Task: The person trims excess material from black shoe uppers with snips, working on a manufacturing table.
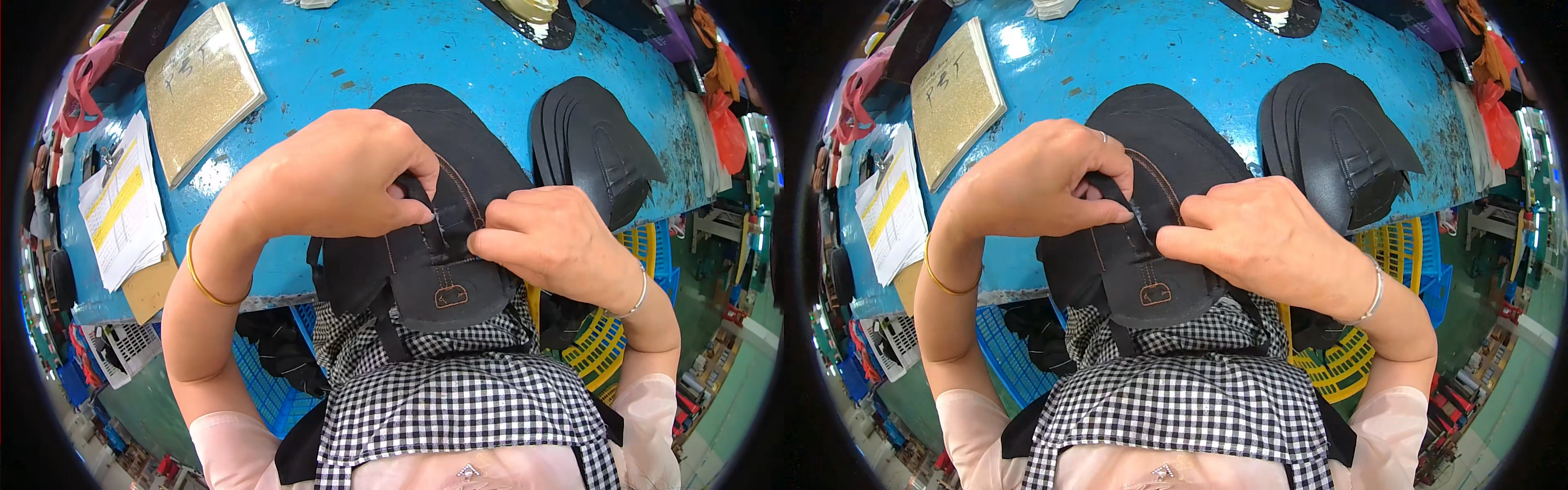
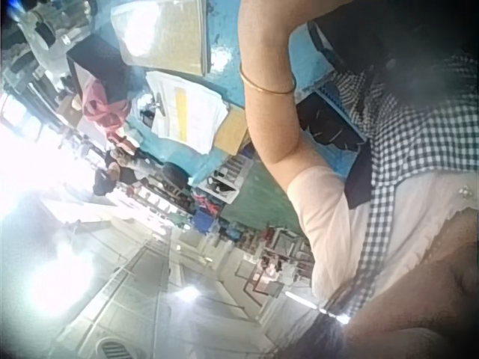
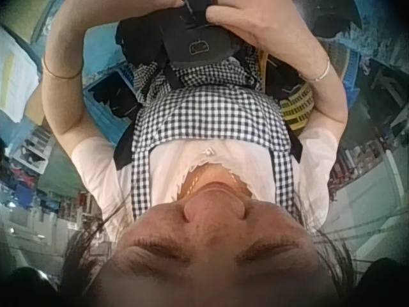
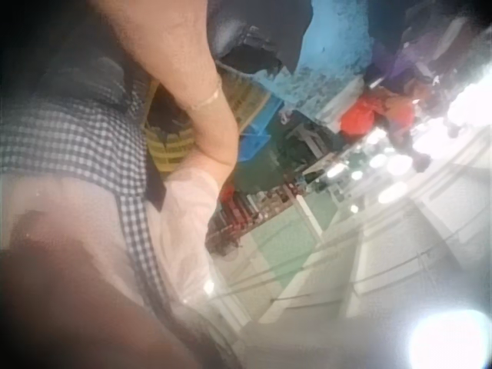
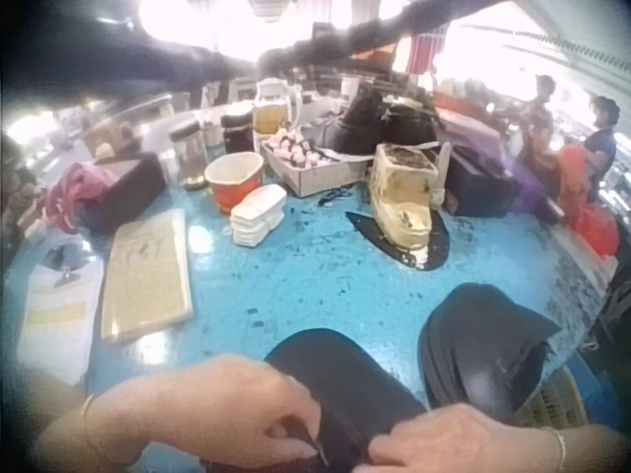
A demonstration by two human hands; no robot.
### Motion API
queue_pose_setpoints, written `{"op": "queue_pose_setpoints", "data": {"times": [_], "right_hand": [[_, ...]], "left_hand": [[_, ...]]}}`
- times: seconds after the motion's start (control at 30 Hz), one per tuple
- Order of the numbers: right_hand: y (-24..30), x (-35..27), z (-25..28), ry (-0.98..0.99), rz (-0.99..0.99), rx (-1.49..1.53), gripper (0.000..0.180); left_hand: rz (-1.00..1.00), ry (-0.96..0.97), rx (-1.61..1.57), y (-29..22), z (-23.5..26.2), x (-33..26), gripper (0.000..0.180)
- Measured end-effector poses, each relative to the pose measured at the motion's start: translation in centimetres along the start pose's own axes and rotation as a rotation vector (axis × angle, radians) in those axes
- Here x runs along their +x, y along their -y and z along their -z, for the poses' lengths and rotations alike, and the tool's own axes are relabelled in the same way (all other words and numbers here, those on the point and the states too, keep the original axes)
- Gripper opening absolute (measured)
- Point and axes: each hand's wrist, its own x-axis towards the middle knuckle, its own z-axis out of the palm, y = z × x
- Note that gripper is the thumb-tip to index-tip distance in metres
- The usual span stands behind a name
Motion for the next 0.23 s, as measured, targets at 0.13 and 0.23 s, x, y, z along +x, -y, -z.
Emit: {"op": "queue_pose_setpoints", "data": {"times": [0.13, 0.23], "right_hand": [[-0.59, 0.09, 0.21, 0.031, 0.075, 0.22, 0.015], [-0.74, 0.3, 0.0, -0.049, -0.018, 0.069, 0.015]], "left_hand": [[-0.039, -0.006, 0.038, 0.06, -0.04, 0.14, 0.019], [-0.01, 0.039, 0.096, -0.24, 0.35, 0.48, 0.019]]}}
